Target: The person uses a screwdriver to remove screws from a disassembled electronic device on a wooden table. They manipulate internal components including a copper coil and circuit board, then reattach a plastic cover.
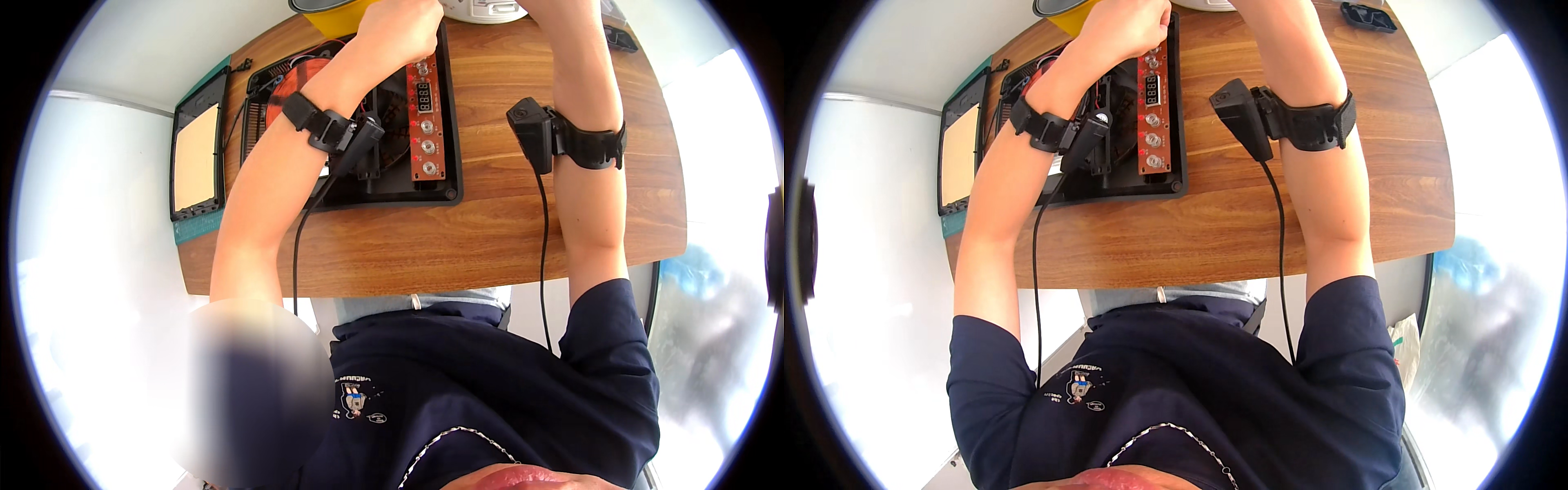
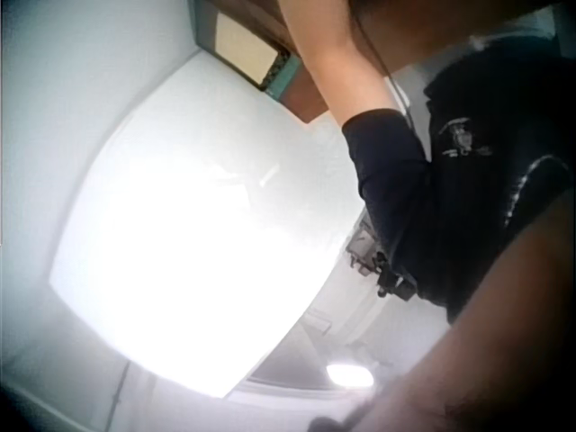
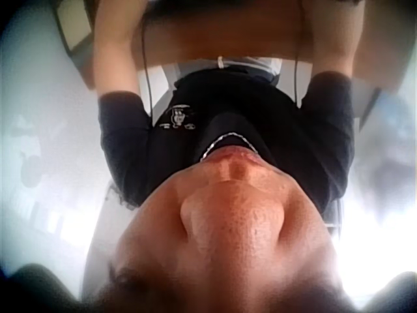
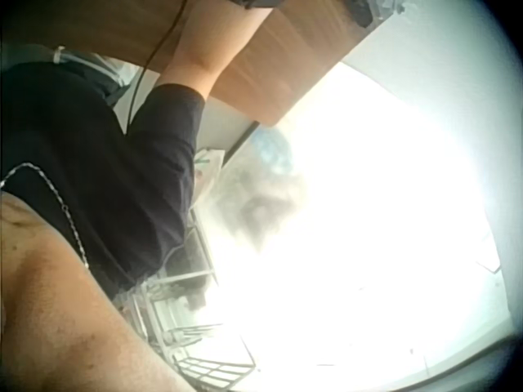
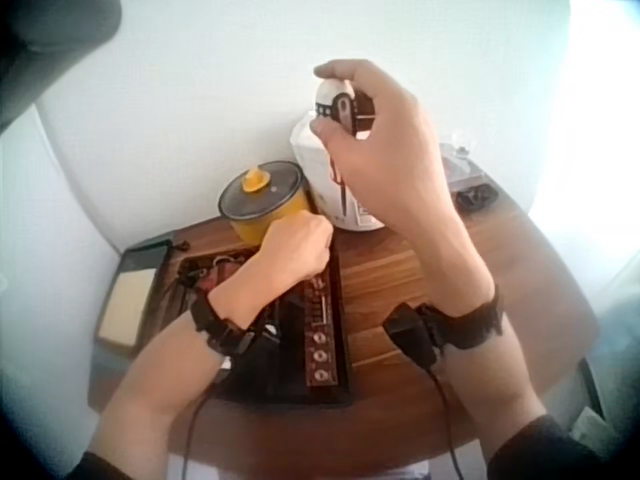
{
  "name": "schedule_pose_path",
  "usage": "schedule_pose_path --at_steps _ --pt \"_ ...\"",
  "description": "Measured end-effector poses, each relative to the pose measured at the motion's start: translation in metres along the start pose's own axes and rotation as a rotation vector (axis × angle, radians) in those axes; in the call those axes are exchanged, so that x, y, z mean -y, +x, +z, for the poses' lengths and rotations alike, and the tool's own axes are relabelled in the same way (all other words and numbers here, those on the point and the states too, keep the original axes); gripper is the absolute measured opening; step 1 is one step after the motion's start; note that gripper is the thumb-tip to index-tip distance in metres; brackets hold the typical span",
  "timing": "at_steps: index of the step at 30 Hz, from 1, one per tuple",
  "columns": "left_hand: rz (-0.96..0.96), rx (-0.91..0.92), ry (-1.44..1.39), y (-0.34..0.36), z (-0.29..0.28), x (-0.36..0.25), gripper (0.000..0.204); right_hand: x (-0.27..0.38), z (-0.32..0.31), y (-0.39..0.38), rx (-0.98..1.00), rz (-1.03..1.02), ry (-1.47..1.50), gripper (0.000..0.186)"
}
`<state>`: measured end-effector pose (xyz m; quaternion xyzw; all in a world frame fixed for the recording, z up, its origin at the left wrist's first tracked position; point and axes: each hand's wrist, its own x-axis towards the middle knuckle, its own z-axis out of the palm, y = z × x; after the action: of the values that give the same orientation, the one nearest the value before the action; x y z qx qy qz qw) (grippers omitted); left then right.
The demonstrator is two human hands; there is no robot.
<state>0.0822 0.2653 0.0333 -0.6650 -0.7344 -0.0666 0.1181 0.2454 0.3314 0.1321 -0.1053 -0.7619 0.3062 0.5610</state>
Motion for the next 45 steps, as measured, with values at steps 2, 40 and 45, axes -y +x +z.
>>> schedule_pose_path --at_steps 2,40,45 --pt "0.055 -0.055 0.030 -0.001 0.005 0.001 0.014 0.003 0.005 -0.006 -0.074 -0.095 -0.041 0.040" --pt "0.105 -0.100 0.125 -0.009 0.020 -0.014 0.011 -0.012 0.006 -0.001 -0.035 -0.122 -0.099 0.040" --pt "0.122 -0.126 0.118 -0.011 0.021 -0.015 0.012 -0.004 0.008 -0.002 -0.030 -0.124 -0.091 0.040"
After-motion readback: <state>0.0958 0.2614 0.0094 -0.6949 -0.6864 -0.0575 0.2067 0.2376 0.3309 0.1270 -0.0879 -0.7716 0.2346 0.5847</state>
